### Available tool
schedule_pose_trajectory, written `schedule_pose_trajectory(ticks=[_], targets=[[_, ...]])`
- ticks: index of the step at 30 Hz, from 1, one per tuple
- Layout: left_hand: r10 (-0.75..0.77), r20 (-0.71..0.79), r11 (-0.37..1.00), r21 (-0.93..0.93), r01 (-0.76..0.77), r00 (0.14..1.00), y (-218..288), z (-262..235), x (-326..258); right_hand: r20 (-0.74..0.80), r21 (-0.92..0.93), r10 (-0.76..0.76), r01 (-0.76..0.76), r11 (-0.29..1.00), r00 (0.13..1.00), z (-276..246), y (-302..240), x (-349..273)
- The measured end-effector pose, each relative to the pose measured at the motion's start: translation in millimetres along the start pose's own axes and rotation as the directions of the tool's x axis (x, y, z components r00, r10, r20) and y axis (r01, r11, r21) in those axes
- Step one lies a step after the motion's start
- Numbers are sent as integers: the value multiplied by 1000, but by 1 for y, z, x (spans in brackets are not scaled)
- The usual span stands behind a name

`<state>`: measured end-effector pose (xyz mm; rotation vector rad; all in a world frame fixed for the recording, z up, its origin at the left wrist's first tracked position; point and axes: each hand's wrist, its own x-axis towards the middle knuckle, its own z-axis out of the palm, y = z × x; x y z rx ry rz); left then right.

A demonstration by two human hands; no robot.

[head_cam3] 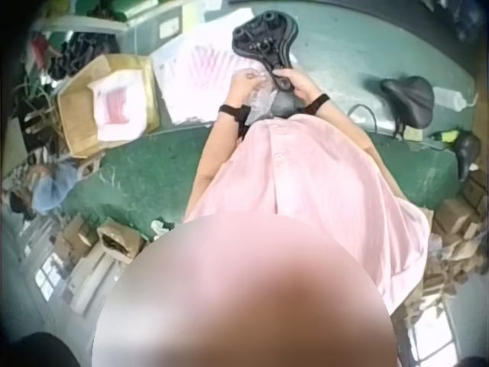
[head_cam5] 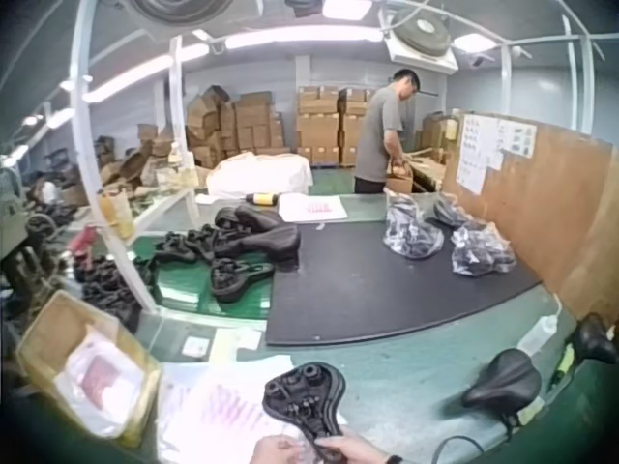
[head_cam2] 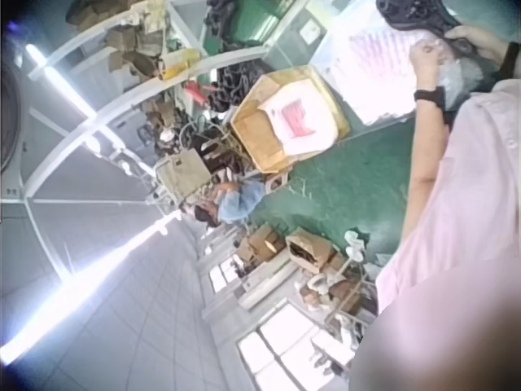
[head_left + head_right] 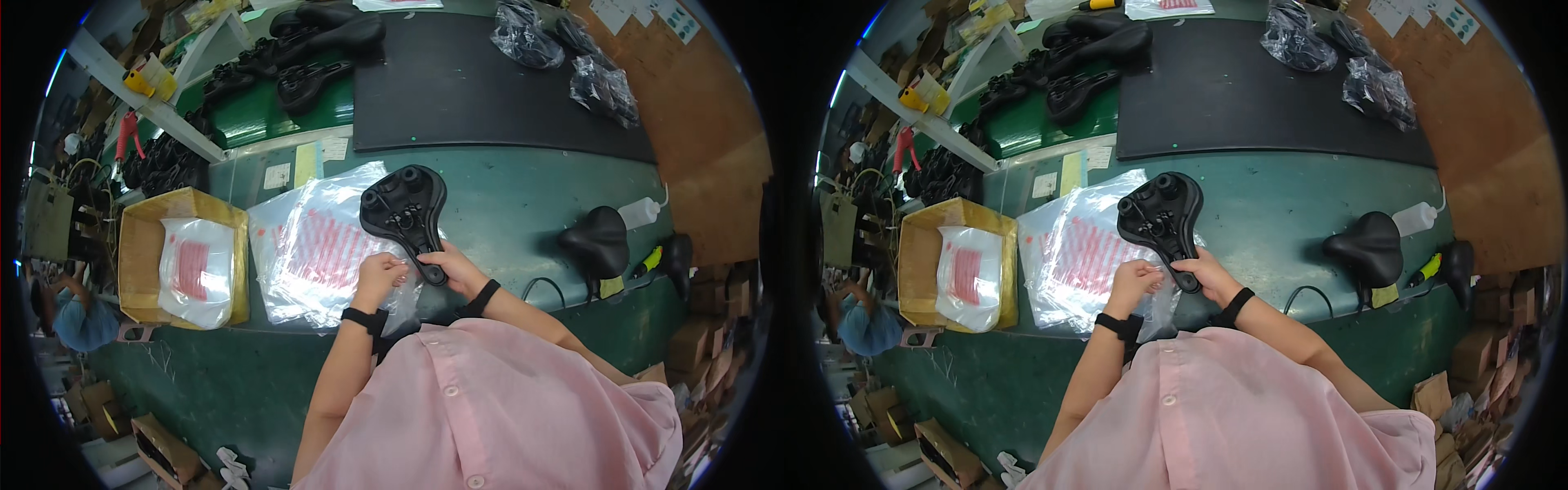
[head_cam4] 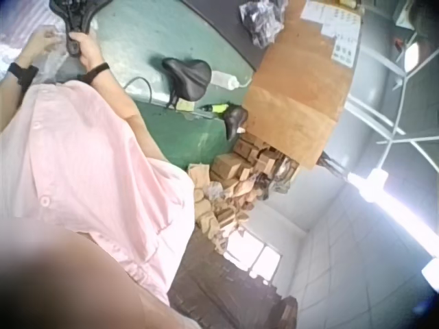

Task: The person repeatedly picks up black bicycle seats from a pile on a green workbench, places them into clear plastic bags, and sets the packaged items aside. The process involves handling the seats one by one, ensuring they are fully enclosed in the packaging material.

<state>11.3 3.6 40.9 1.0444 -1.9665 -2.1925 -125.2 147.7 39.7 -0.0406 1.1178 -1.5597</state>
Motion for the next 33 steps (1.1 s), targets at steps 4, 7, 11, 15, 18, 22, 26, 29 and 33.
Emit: schedule_pose_trajectory(ticks=[4, 7, 11, 15, 18, 22, 26, 29, 33], targets=[[-24, -118, 971, -238, -5, 993, 2, -45, -18, -99, -4, -62, 62, 998, 993, 0, 0, 2], [18, -264, 956, -278, -93, 964, -8, -81, -33, -93, -121, -94, 83, 989, 991, 4, -27, -16], [46, -366, 941, -296, -163, 930, 30, -70, -58, -51, -417, -377, 324, 850, 925, -4, -50, -44], [104, -295, 971, -178, -162, 950, 28, -57, -49, 100, -581, -463, 429, 691, 881, 26, -70, -75], [533, -386, 844, 297, -446, 753, -11, -45, -21, 254, -416, -303, 387, 823, 918, 41, -50, -64], [460, -214, 872, 294, -392, 862, 8, -6, -22, 275, -169, -53, 102, 980, 960, 50, -35, -43], [192, -123, 962, 218, -162, 974, 29, -10, -36, 53, -329, -79, 93, 940, 995, 33, -25, -16], [175, -327, 937, -235, -259, 929, 17, -63, -48, -46, -385, -224, 189, 903, 974, 4, -9, 9], [-50, -225, 570, -807, -157, 973, 19, -98, -55, -120, -492, -309, 214, 844, 944, -23, -29, -5]])
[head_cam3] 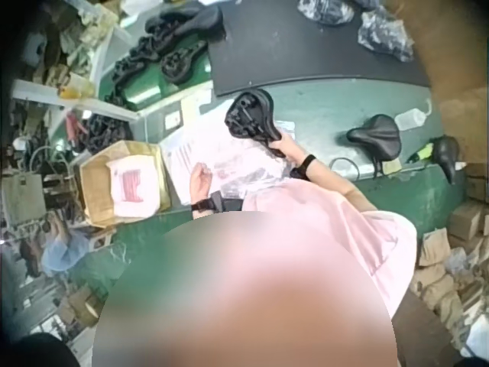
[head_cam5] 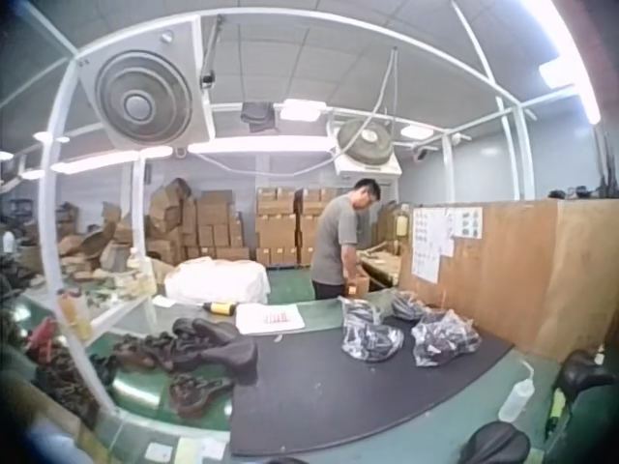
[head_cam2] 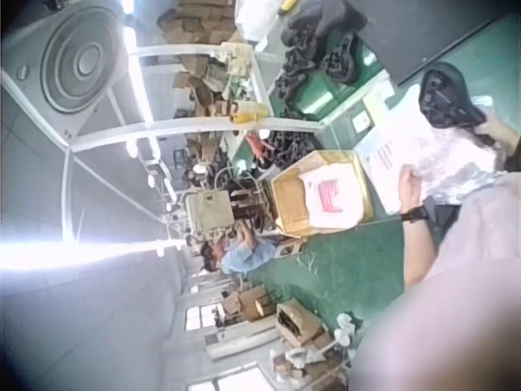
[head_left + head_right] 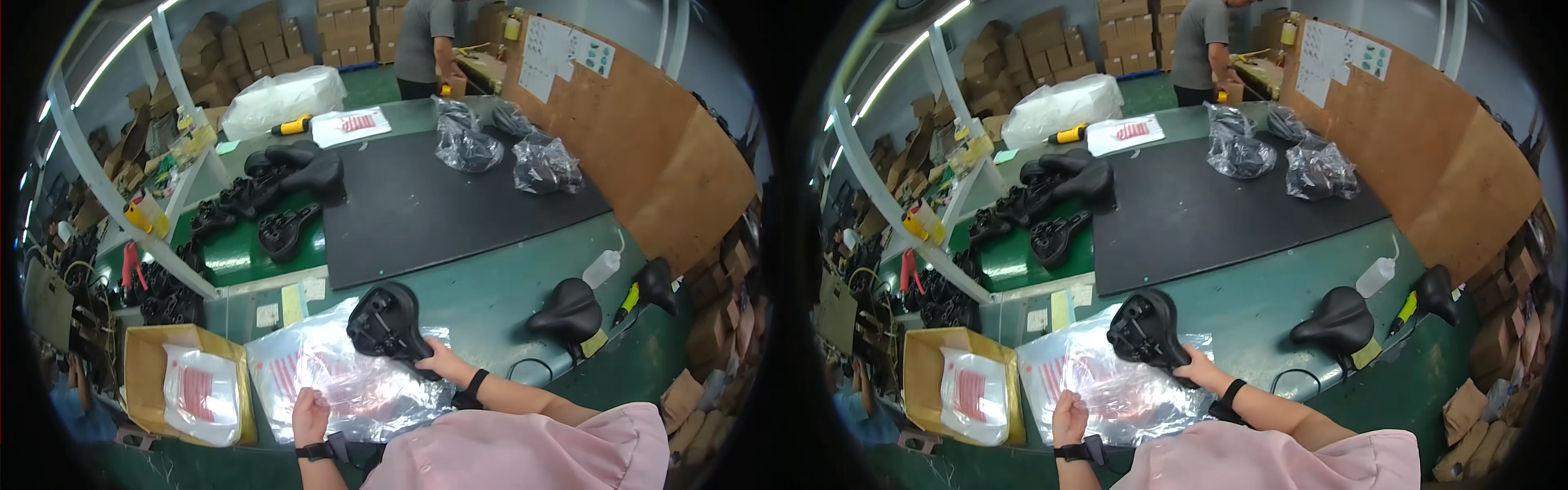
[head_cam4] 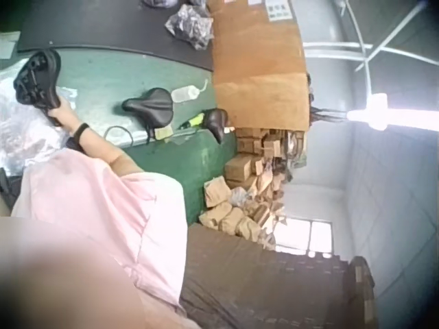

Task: The person repeatedly picks up black bicycle seats from a pile on a green workbench, places them into clear plastic bags, and sets the packaged items aside. The process involves handling the seats one by one, ensuring they are fully enclosed in the packaging material.

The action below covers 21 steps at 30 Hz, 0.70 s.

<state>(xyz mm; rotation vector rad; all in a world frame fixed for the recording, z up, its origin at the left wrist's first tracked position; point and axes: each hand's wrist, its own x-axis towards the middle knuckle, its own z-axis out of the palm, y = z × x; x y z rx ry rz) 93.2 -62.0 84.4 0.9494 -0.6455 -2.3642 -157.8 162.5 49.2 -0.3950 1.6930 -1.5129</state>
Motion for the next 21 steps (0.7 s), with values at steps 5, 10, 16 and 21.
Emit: schedule_pose_trajectory(ticks=[5, 10, 16, 21], targets=[[186, 80, 618, 765, -180, 979, -25, 22, -2, -9, -298, -369, 350, 888, 929, -1, -45, -26], [280, -108, 910, 346, -228, 954, -49, 45, 14, 300, -497, -524, 599, 628, 797, 11, -56, -44], [343, 4, 723, 637, -267, 939, -14, 50, -5, 384, -771, -237, 450, 451, 893, 22, -38, -39], [169, 836, 21, 527, -850, 522, -18, 119, -48, 335, -601, -1, 214, 770, 942, 24, -46, -25]])
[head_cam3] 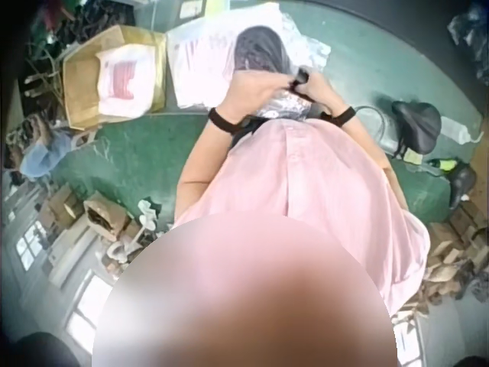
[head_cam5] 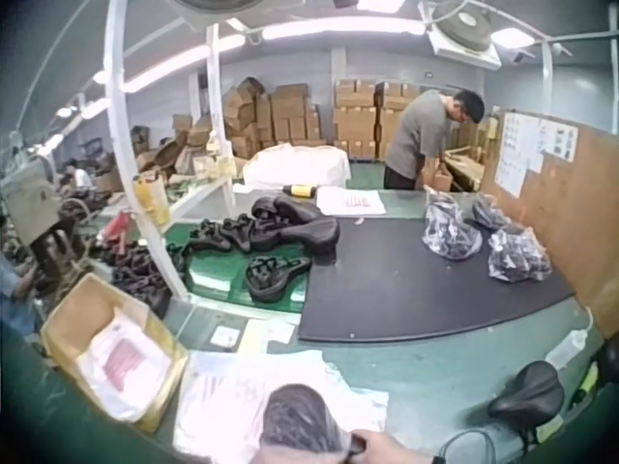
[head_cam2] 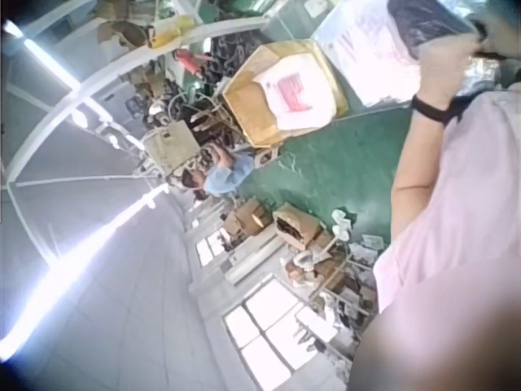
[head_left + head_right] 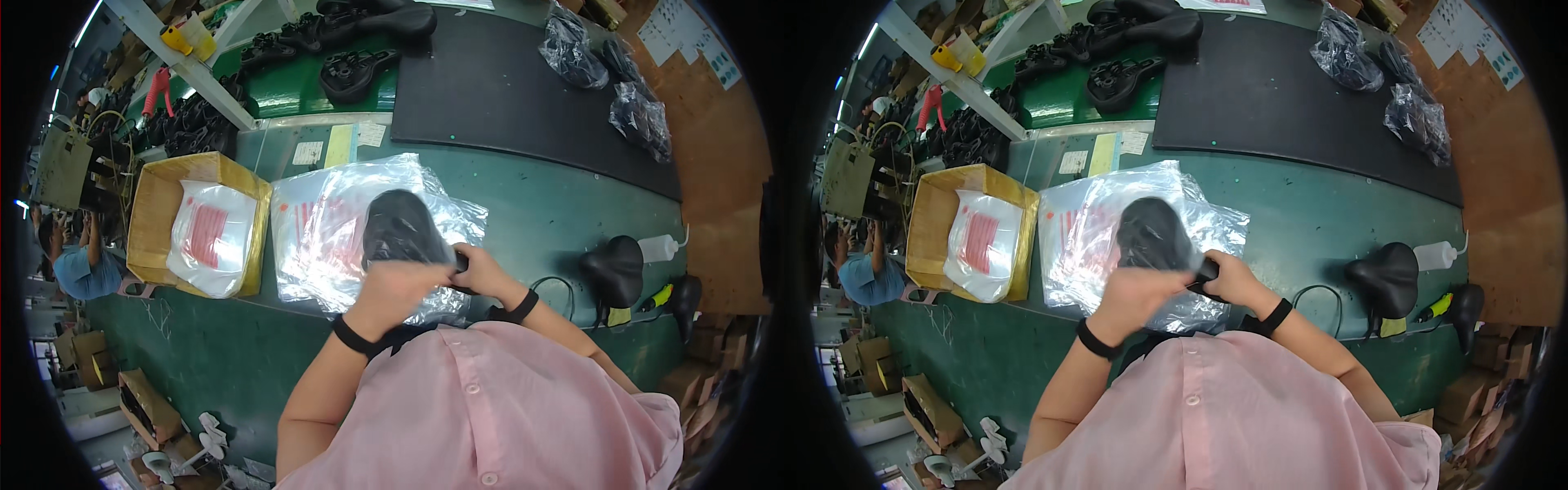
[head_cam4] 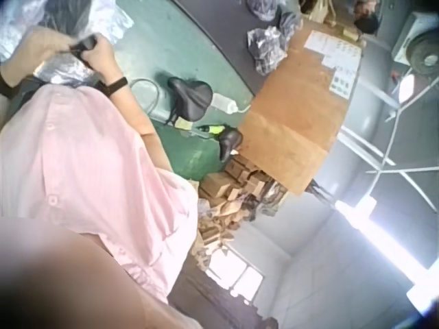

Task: The person repeatedly picks up black bicycle seats from a pile on a green workbench, places them into clear plastic bags, and sets the packaged items aside. The process involves handling the seats one by one, ensuring they are fully enclosed in the packaging material.

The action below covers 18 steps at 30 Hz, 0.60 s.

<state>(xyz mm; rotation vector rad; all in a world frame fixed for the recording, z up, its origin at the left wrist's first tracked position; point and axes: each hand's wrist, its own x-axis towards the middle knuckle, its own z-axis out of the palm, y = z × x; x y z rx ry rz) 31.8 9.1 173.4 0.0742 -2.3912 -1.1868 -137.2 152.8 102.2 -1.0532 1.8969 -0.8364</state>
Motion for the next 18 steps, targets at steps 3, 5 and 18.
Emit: schedule_pose_trajectory(ticks=[3, 5, 18], targets=[[-79, 137, 990, 125, 62, 987, 15, -6, 0, 140, 618, 185, -231, 751, 973, 1, 13, -5], [-162, 79, 985, 75, 157, 984, -1, 1, -9, 162, 794, 218, -258, 551, 962, -1, 4, -9], [-217, 345, 864, -368, 344, 913, -56, 24, 27, -596, 391, -21, 313, 865, 803, -158, 27, 132]])
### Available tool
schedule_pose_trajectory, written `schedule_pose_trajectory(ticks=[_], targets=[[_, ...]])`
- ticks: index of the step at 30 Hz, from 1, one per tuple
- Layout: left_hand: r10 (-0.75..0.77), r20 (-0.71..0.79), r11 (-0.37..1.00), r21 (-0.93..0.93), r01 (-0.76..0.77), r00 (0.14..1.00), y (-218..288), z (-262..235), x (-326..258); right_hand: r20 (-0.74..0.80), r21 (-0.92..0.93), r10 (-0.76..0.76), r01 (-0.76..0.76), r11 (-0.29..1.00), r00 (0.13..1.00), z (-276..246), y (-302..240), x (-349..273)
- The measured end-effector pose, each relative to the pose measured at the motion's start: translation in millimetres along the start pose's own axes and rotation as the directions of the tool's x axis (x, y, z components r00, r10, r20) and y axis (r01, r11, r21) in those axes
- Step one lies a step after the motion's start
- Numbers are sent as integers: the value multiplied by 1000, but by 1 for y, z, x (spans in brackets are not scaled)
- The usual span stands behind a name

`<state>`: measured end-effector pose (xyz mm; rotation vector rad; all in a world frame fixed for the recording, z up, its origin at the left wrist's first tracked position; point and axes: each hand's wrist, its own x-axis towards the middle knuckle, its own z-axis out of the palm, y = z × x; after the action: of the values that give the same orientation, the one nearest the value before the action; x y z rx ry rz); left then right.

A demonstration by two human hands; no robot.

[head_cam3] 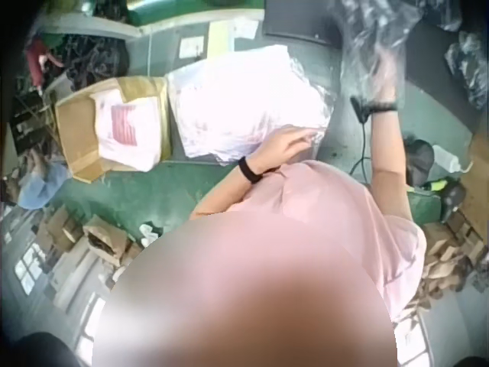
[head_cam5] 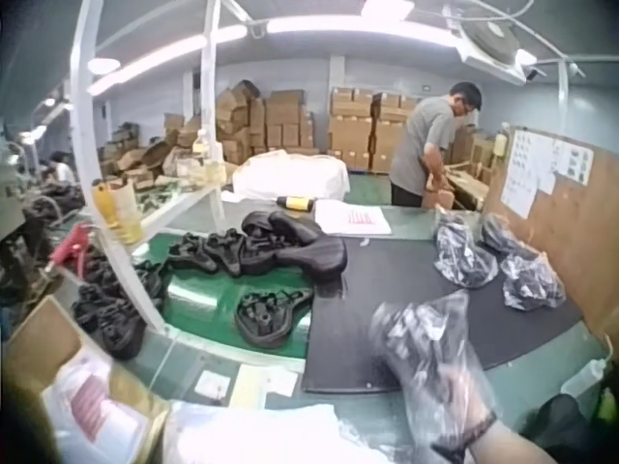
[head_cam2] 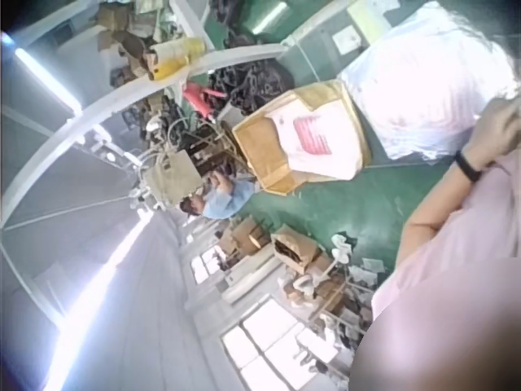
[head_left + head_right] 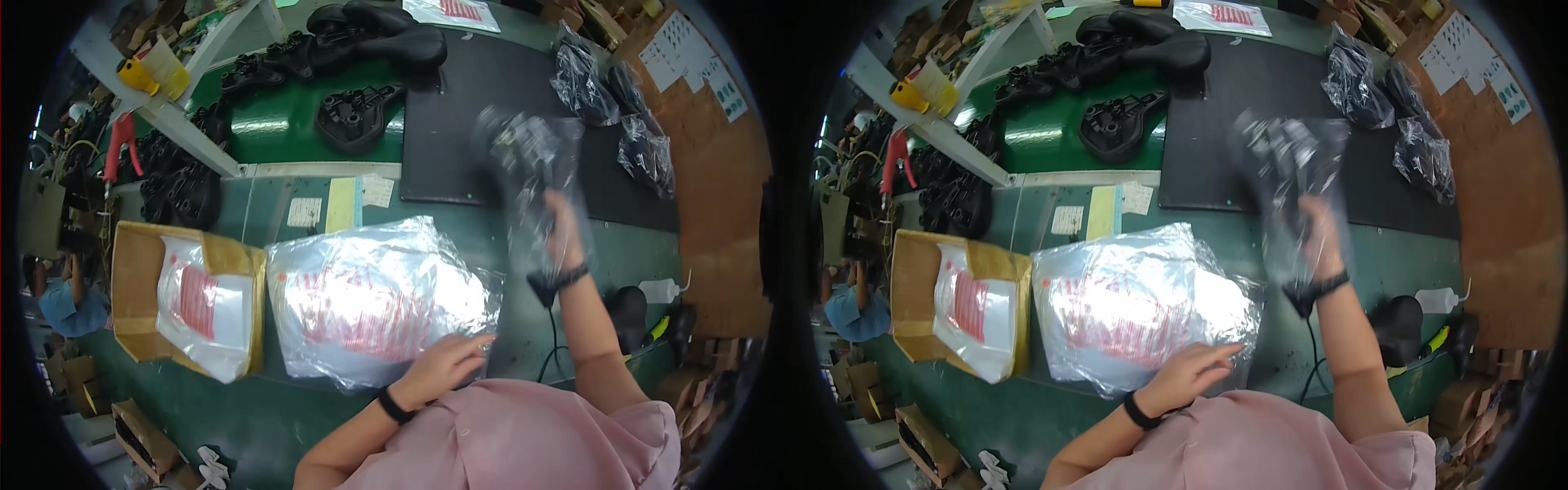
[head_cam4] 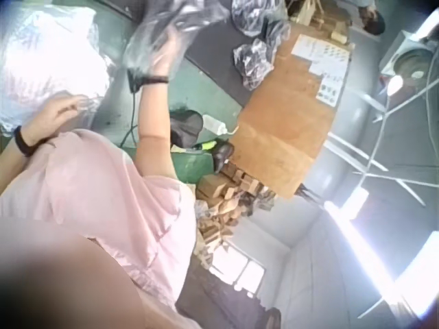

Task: The person repeatedly picks up black bicycle seats from a pile on a green workbench, places them into clear plastic bags, and sets the packaged items aside. The process involves handling the seats one by one, ensuring they are fully enclosed in the packaging material.

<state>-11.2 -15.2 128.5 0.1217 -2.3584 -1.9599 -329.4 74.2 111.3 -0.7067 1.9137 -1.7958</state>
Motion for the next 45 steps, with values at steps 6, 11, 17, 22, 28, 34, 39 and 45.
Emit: schedule_pose_trajectory(ticks=[6, 11, 17, 22, 28, 34, 39, 45], targets=[[-174, -269, 920, 298, 254, 947, -106, -33, -70, 33, 107, -39, 35, 994, 999, 111, 32, 189], [-274, -448, 856, 291, 428, 851, -122, -66, -78, 547, -615, -477, 717, 329, 688, 240, 71, 313], [-335, -494, 770, 347, 535, 802, -140, -89, -76, 754, -653, -10, 747, -125, 657, 274, 74, 357], [-303, -536, 735, 395, 551, 788, -147, -108, -68, 886, -463, -46, 874, -150, 461, 236, 35, 316], [-157, -553, 653, 564, 506, 818, -142, -139, -56, 577, -787, 180, 484, 382, 797, 180, 43, 206], [-35, -564, 757, 525, 390, 825, -81, -66, -3, 371, -672, 133, 167, 721, 919, 79, -16, 60], [-161, -403, 638, 654, 406, 901, -74, 50, 34, 92, -849, -3, 80, 523, 996, -8, -14, -95], [-94, -389, 554, 744, 372, 917, -129, 55, 23, -40, -337, 393, -383, 860, 919, -39, 45, -196]])
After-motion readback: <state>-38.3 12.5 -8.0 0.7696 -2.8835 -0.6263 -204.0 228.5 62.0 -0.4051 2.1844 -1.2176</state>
